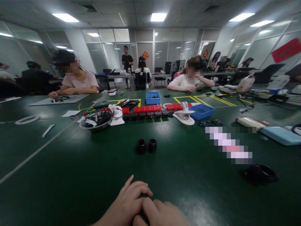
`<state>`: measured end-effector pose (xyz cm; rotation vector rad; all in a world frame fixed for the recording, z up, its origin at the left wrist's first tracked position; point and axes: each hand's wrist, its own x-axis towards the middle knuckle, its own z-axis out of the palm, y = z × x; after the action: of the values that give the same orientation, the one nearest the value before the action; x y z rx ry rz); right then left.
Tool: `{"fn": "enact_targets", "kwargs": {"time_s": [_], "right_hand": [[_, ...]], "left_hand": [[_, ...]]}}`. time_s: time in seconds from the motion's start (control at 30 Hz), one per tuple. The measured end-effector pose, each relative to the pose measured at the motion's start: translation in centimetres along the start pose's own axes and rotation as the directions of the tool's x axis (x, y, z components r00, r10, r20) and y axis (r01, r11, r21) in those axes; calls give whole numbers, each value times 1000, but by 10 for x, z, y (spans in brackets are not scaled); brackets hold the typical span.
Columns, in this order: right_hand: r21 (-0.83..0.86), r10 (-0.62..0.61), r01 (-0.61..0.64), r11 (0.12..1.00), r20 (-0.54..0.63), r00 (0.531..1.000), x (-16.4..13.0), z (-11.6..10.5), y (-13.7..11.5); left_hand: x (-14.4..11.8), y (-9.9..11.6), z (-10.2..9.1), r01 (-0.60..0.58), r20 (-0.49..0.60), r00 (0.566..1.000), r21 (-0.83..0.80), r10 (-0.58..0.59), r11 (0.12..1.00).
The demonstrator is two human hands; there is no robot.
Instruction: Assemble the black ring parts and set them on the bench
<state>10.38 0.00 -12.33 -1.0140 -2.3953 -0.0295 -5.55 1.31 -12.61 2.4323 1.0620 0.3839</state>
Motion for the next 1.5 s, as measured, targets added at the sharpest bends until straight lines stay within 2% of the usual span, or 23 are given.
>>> {"fn": "enact_targets", "kwargs": {"time_s": [0.07, 0.1, 0.23, 0.3, 0.4, 0.53, 0.67, 0.8, 0.87, 1.07, 1.33, 1.5], "right_hand": [[-40, -95, 91, 995, -116, 989, 5, -1, -2], [-42, -101, 95, 995, -160, 982, 6, -1, -2], [129, 21, 10, 992, -237, 971, 6, -2, -5], [198, 66, -21, 980, -226, 972, 4, -3, -6], [204, 62, -29, 979, -155, 986, 3, -5, -7], [158, -25, 38, 987, -83, 996, 4, -5, -5], [147, -107, 130, 981, -156, 982, 7, -8, -1], [184, -179, 229, 956, -254, 951, 11, -20, 2], [189, -173, 227, 956, -266, 949, 11, -25, 3], [158, -163, 200, 967, -219, 962, 11, -19, 8], [172, -195, 247, 954, -271, 943, 13, -21, 9], [225, -258, 294, 929, -174, 950, 9, -20, 10]], "left_hand": [[1, 5, -5, -17, 26, 1000, -18, 17, 1000], [1, 7, -7, -20, 40, 999, -25, 21, 999], [3, 14, -14, 5, 49, 999, -35, -3, 999], [3, 16, -15, 15, 48, 999, -34, -13, 999], [2, 18, -15, 7, 43, 999, -28, -5, 1000], [2, 21, -15, 43, 42, 998, -30, -42, 999], [3, 21, -16, 46, 42, 998, -35, -44, 998], [3, 17, -15, 48, 70, 997, -54, -44, 997], [4, 15, -14, 51, 77, 996, -65, -46, 997], [3, 11, -10, 49, 61, 997, -52, -46, 997], [1, 7, -12, -3, 77, 997, -56, 7, 998], [1, 4, -9, -5, 55, 998, -79, 10, 997]]}}
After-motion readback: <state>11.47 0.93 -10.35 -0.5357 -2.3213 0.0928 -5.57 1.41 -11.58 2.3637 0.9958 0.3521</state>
